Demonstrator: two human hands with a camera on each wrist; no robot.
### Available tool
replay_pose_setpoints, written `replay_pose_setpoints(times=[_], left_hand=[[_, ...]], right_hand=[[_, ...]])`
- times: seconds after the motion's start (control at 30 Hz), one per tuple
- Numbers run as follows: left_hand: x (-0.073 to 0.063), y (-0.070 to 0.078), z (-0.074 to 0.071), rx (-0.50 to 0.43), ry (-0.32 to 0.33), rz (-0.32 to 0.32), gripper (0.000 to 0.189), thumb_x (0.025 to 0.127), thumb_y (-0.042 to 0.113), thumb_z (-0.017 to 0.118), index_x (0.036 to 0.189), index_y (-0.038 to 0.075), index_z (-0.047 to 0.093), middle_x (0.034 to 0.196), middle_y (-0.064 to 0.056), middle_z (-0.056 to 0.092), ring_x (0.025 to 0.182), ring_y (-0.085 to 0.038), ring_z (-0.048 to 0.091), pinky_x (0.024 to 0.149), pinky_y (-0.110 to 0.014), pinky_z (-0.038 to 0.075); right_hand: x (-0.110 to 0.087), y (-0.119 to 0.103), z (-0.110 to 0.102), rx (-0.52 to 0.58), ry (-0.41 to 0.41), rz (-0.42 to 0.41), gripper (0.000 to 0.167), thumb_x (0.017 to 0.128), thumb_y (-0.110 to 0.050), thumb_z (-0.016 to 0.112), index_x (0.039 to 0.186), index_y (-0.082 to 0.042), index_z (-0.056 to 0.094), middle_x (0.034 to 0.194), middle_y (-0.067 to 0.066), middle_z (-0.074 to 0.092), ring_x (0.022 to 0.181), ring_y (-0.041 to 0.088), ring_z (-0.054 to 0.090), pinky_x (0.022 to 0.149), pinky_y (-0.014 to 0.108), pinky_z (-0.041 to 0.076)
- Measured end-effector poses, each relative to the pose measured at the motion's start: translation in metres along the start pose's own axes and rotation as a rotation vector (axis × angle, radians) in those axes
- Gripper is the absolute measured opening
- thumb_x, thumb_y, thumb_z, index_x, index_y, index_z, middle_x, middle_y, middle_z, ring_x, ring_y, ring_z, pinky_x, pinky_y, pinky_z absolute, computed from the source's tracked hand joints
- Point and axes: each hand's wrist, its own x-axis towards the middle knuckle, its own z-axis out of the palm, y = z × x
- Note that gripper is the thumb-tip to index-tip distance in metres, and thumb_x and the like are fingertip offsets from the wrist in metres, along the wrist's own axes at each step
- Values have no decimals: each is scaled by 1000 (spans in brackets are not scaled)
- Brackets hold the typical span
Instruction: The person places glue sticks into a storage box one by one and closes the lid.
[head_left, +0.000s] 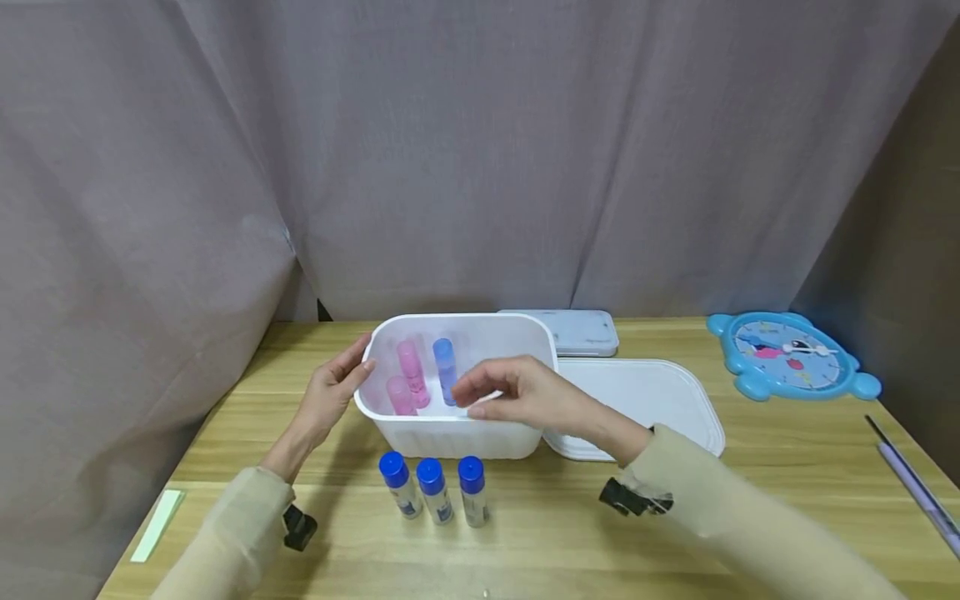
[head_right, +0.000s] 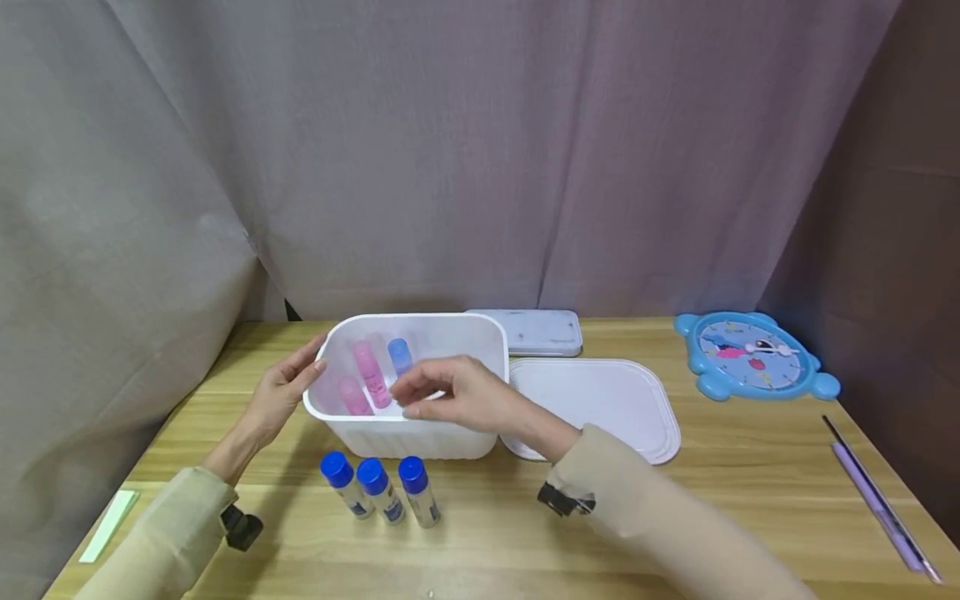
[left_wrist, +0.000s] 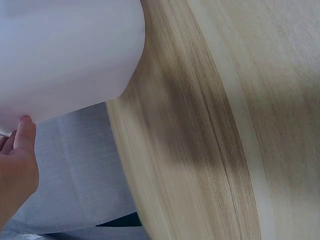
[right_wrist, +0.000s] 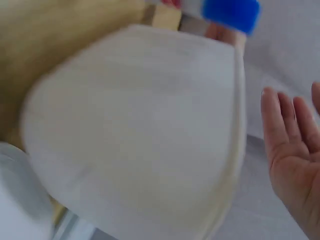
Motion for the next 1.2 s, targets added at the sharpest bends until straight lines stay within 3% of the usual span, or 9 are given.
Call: replay_pose_setpoints(times=[0.17,0.33,0.57,0.77,1.2], left_hand=[[0,0,-1,-1,-2,1,51,98,14,50,144,-1,34,146,-20,37,131,-29,40,91,-10,44],[0,1,0,-9,-2,-2,51,98,13,50,144,-1,33,147,-19,36,131,-29,40,92,-11,44],[-1,2,1,-9,-4,-1,51,98,13,50,144,-1,33,147,-19,36,130,-30,41,91,-12,45],[-1,3,1,-12,-2,-7,51,98,14,51,144,0,34,147,-18,36,130,-29,41,91,-11,45],[-2,3,0,7,-8,-12,52,98,16,51,144,1,33,148,-18,35,131,-28,39,91,-10,43]], right_hand=[[-21,11,15,49,-158,-1,31,86,-5,66,115,5,61,116,22,64,107,27,62,88,26,53],[-27,22,26,41,-224,-2,36,83,-4,69,117,6,59,117,20,62,108,21,62,87,25,53],[-28,29,30,-29,-208,-16,29,85,-3,68,112,5,62,107,15,67,101,16,64,83,21,54],[-28,27,26,-32,-192,36,25,85,-4,68,109,-2,65,105,11,68,96,9,64,81,22,55],[-29,-4,-6,46,-151,10,28,89,-11,65,112,3,62,101,13,68,91,14,64,78,30,57]])
